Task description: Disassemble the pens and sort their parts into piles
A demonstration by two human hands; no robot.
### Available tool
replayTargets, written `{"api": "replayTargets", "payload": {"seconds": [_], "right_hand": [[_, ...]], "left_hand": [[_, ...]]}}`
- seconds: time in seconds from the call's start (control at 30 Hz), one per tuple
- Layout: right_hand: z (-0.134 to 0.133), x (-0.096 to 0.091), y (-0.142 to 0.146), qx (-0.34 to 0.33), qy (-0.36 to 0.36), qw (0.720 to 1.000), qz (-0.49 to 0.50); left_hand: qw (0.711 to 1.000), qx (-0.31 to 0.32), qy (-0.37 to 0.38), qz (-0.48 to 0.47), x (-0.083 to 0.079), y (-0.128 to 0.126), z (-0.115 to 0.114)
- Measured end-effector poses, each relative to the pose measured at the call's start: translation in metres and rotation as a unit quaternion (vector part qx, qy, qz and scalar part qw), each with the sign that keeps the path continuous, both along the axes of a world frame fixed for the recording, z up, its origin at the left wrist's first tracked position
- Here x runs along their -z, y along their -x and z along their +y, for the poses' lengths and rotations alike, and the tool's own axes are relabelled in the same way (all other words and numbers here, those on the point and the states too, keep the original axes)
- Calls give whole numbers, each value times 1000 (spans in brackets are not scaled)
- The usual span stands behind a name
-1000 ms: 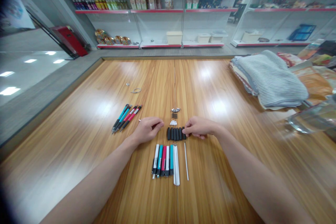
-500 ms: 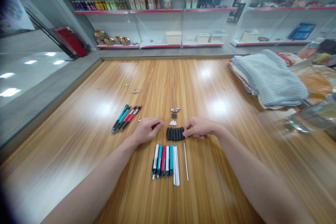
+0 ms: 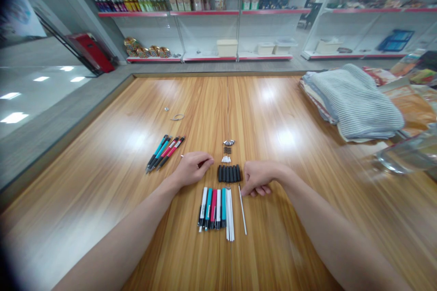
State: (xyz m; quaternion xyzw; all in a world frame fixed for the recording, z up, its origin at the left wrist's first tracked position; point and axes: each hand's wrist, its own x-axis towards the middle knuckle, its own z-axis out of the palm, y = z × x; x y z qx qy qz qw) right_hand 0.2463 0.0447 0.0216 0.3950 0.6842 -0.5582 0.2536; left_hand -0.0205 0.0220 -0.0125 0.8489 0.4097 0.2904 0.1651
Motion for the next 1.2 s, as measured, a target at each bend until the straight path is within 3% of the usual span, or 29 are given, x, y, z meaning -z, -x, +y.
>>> {"api": "replayTargets", "payload": {"seconds": [0.37, 1.2], "right_hand": [[-13, 6, 11, -43, 52, 997, -21], [-21, -11, 22, -76, -1, 996, -35]], "left_hand": [[1000, 0, 2, 2, -1, 0, -1], [1000, -3, 1, 2, 1, 0, -1]]}}
